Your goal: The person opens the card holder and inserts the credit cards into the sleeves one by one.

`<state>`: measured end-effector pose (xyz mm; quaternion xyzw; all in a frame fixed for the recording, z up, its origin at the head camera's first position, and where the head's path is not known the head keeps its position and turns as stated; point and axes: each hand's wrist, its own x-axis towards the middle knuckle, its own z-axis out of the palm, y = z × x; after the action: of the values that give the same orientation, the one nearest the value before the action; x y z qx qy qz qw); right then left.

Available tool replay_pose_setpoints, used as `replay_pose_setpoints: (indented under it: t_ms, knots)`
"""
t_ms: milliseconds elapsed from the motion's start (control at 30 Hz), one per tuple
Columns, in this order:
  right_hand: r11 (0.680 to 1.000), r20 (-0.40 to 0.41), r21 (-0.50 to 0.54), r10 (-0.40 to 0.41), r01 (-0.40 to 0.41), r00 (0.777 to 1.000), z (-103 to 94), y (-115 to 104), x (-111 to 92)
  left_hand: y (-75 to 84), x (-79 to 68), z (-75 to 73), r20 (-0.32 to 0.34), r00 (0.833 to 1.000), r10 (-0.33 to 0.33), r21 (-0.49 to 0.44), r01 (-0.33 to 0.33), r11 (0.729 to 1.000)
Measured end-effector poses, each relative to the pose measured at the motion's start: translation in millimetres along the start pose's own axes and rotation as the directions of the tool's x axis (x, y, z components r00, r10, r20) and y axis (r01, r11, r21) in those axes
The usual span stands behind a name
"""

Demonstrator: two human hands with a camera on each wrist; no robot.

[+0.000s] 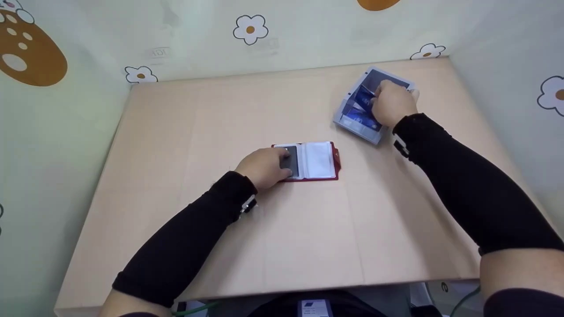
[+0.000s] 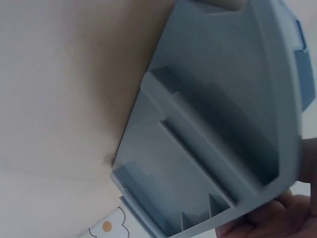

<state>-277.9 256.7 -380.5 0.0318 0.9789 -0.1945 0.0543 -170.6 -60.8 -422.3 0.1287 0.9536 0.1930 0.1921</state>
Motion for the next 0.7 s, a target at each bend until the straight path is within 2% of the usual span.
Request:
replay_pose_setpoints:
  t_ms: [133,267,333,467,567,633,700]
  knots:
    - [0.990,-0.064,0.144,0.019,-0.010,0.998,-5.2,-5,-11,1.7,-0.9,-0.9,-0.034,0.999,0.003,-0.028,-0.004,1.000]
    - [0.957,-0.101,0.289,-0.013,0.042,0.995,-6.7,-18,-28,5.2,-0.9,-3.1,-0.082,0.997,0.005,-0.090,-0.012,0.996]
    - [0.923,-0.092,0.377,-0.051,0.082,0.994,-4.1,-27,-38,8.2,-1.0,-5.0,-0.111,0.994,0.010,-0.137,-0.025,0.990]
    - [0.799,0.025,0.588,-0.167,0.121,0.986,7.1,-46,-61,17.0,-1.1,-9.4,-0.165,0.986,0.037,-0.257,-0.079,0.963]
    - [0.717,0.135,0.690,-0.258,0.096,0.957,17.4,-59,-75,23.8,-1.6,-12.0,-0.193,0.979,0.061,-0.369,-0.130,0.920]
    - [0.691,0.182,0.716,-0.318,0.096,0.930,24.4,-67,-82,27.0,-1.7,-12.9,-0.209,0.975,0.071,-0.461,-0.162,0.873]
    - [0.685,0.210,0.721,-0.357,0.103,0.910,31.9,-72,-87,28.1,-1.4,-13.2,-0.221,0.973,0.063,-0.561,-0.179,0.808]
